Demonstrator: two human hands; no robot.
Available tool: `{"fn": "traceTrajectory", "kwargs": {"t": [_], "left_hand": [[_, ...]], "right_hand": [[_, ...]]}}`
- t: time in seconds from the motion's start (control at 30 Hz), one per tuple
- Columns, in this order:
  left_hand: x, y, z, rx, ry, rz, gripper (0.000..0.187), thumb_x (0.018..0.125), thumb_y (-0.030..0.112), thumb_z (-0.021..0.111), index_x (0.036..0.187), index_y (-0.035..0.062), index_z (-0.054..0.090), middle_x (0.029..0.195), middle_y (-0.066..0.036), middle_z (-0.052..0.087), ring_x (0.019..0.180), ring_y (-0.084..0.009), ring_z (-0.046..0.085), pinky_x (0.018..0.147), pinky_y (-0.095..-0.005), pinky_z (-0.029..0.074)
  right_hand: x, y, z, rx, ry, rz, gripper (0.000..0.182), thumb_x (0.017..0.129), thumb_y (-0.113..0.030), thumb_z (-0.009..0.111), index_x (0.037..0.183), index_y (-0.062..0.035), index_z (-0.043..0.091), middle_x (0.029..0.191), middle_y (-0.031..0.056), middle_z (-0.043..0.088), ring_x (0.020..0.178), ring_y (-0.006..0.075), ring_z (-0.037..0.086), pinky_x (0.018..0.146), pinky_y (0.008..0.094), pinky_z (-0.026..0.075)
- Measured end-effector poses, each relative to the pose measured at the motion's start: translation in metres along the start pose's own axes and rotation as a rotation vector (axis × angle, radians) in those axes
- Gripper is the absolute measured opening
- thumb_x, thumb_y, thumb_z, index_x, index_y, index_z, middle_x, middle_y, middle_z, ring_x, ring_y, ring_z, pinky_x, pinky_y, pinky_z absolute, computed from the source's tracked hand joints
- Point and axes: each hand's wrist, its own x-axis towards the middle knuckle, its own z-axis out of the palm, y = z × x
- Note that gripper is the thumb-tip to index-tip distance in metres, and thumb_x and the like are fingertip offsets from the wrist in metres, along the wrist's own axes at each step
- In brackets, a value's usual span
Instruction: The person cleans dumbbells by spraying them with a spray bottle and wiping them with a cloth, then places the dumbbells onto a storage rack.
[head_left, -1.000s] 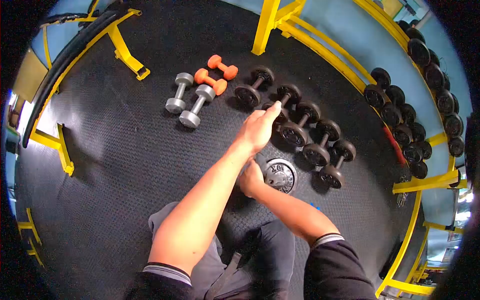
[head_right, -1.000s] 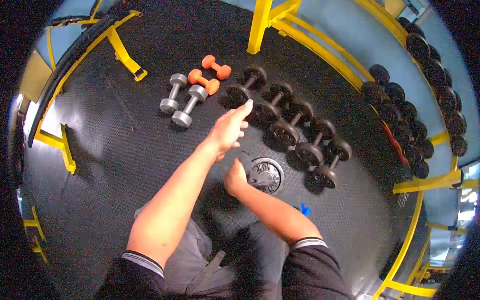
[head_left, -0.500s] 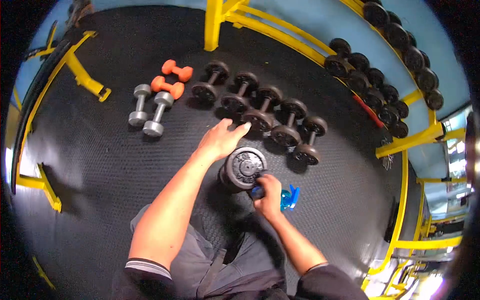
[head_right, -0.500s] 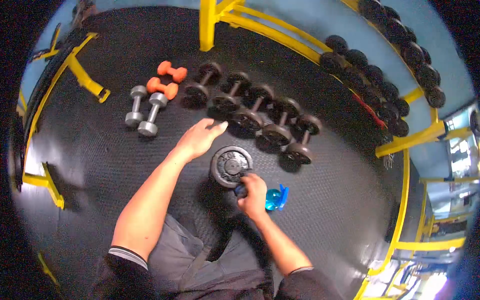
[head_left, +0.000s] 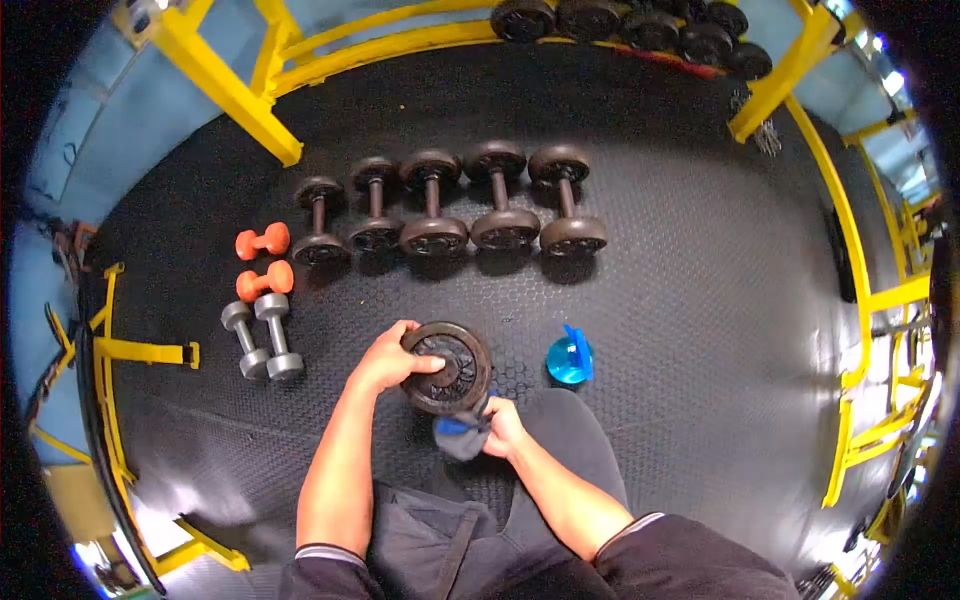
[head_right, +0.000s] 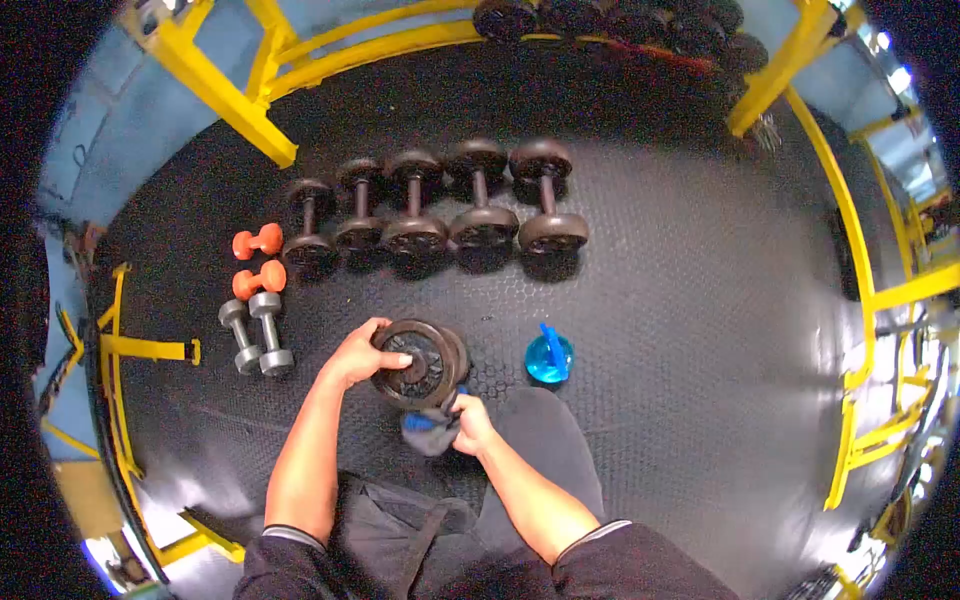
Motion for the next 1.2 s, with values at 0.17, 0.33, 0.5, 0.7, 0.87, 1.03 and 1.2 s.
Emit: {"fn": "traceTrajectory", "kwargs": {"t": [0.17,0.33,0.5,0.7,0.87,1.03,1.2], "left_hand": [[-0.036,-0.012,0.000,-0.195,-0.158,-0.003,0.072,0.050,0.006,0.088,0.110,0.0064,0.048,0.099,-0.002,0.057,0.095,-0.0166,0.054,0.086,-0.0309,0.044],[-0.076,-0.041,0.010,-0.235,-0.081,0.042,0.066,0.061,0.011,0.084,0.117,0.0067,0.050,0.107,-0.003,0.058,0.097,-0.0172,0.055,0.086,-0.0311,0.043],[-0.082,-0.046,0.067,-0.236,0.696,0.015,0.022,0.087,0.022,0.062,0.096,0.0016,0.065,0.097,-0.007,0.061,0.092,-0.0180,0.056,0.084,-0.0310,0.043],[-0.087,-0.067,0.087,-0.101,0.818,0.174,0.028,0.082,0.016,0.061,0.102,-0.0024,0.060,0.110,-0.018,0.056,0.101,-0.0314,0.053,0.091,-0.0393,0.041],[-0.089,-0.057,0.091,0.070,0.965,0.215,0.074,0.082,0.033,0.055,0.137,-0.0080,0.028,0.142,-0.028,0.029,0.134,-0.0431,0.026,0.111,-0.0491,0.018],[-0.088,-0.057,0.081,0.128,0.914,0.171,0.077,0.080,0.032,0.057,0.141,-0.0049,0.027,0.146,-0.028,0.026,0.136,-0.0422,0.022,0.112,-0.0496,0.016],[-0.082,-0.044,0.084,0.002,0.938,0.143,0.076,0.077,0.028,0.060,0.140,-0.0038,0.032,0.144,-0.027,0.031,0.135,-0.0412,0.026,0.112,-0.0483,0.017]], "right_hand": [[-0.012,-0.028,0.012,0.071,0.225,0.098,0.026,0.068,-0.018,0.048,0.086,-0.0040,0.062,0.093,0.0134,0.064,0.087,0.0305,0.060,0.087,0.0451,0.047],[-0.004,-0.009,0.011,-0.368,0.360,0.089,0.031,0.076,-0.026,0.052,0.094,-0.0024,0.060,0.099,0.0106,0.060,0.094,0.0226,0.055,0.086,0.0372,0.043],[-0.005,-0.018,0.046,-0.733,0.327,0.129,0.038,0.079,-0.031,0.054,0.094,0.0035,0.063,0.096,0.0095,0.060,0.088,0.0178,0.052,0.078,0.0340,0.042],[0.063,-0.041,0.116,-1.309,-0.278,0.188,0.049,0.084,-0.042,0.051,0.097,0.0030,0.065,0.092,0.0102,0.065,0.088,0.0178,0.056,0.075,0.0363,0.043],[0.175,0.062,0.068,-1.167,-0.603,0.409,0.042,0.087,-0.034,0.046,0.111,-0.0042,0.064,0.106,0.0046,0.063,0.095,0.0190,0.055,0.084,0.0371,0.043],[0.110,0.000,0.113,-1.461,-0.458,0.405,0.040,0.090,-0.028,0.043,0.115,-0.0021,0.060,0.118,0.0137,0.062,0.103,0.0226,0.056,0.089,0.0372,0.042],[0.032,-0.017,0.056,-1.267,0.130,0.047,0.026,0.086,-0.021,0.049,0.104,-0.0077,0.062,0.096,0.0174,0.063,0.090,0.0324,0.059,0.078,0.0388,0.047]]}}
